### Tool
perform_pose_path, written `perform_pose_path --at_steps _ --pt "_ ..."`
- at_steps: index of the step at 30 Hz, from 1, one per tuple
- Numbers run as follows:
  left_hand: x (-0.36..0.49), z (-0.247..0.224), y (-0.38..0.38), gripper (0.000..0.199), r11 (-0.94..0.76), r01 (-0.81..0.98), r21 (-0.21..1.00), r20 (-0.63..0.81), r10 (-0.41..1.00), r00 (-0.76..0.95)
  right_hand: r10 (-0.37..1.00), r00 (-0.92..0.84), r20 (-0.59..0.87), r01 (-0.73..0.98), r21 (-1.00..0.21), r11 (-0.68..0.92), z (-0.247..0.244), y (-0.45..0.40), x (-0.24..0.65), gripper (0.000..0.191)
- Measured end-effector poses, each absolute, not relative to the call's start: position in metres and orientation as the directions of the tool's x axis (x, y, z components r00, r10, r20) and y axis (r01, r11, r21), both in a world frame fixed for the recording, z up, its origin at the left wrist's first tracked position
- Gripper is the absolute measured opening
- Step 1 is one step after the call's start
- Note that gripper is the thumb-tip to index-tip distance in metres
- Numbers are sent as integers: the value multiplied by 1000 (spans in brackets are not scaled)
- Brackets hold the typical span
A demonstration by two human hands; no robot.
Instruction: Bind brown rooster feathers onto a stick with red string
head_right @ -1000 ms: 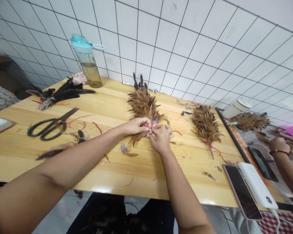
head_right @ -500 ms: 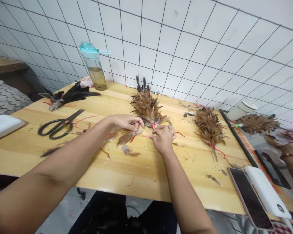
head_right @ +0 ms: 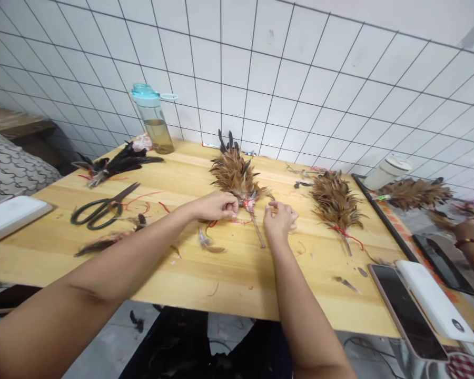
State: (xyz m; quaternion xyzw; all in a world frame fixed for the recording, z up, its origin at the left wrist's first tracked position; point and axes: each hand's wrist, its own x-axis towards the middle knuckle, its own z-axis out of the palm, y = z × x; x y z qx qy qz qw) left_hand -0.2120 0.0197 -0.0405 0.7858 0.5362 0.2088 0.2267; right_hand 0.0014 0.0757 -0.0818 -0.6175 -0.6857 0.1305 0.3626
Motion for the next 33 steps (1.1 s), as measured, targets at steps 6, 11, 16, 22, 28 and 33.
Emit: perform_pose_path --at_steps 6,11,16,22,28,33 --pt "-206 -42 19 9 -385 759 525 311 917 250 923 262 280 682 -730 28 -73 87 16 25" --pt "-184 -31 6 10 -481 751 452 468 845 259 905 305 297 680 -733 11 -81 83 15 26" --pt "-142 -30 -34 14 -658 698 282 434 736 519 885 323 334 658 -752 44 -86 86 15 27" --pt "-132 -52 -74 17 -585 784 207 294 801 521 893 367 261 440 -894 80 -90 102 30 24" --pt "-137 -43 -67 16 -462 862 210 300 869 393 899 387 207 354 -933 63 -95 112 30 24" --pt "-118 -18 -6 17 -354 923 150 258 915 309 910 381 164 341 -940 26 -94 116 35 30"
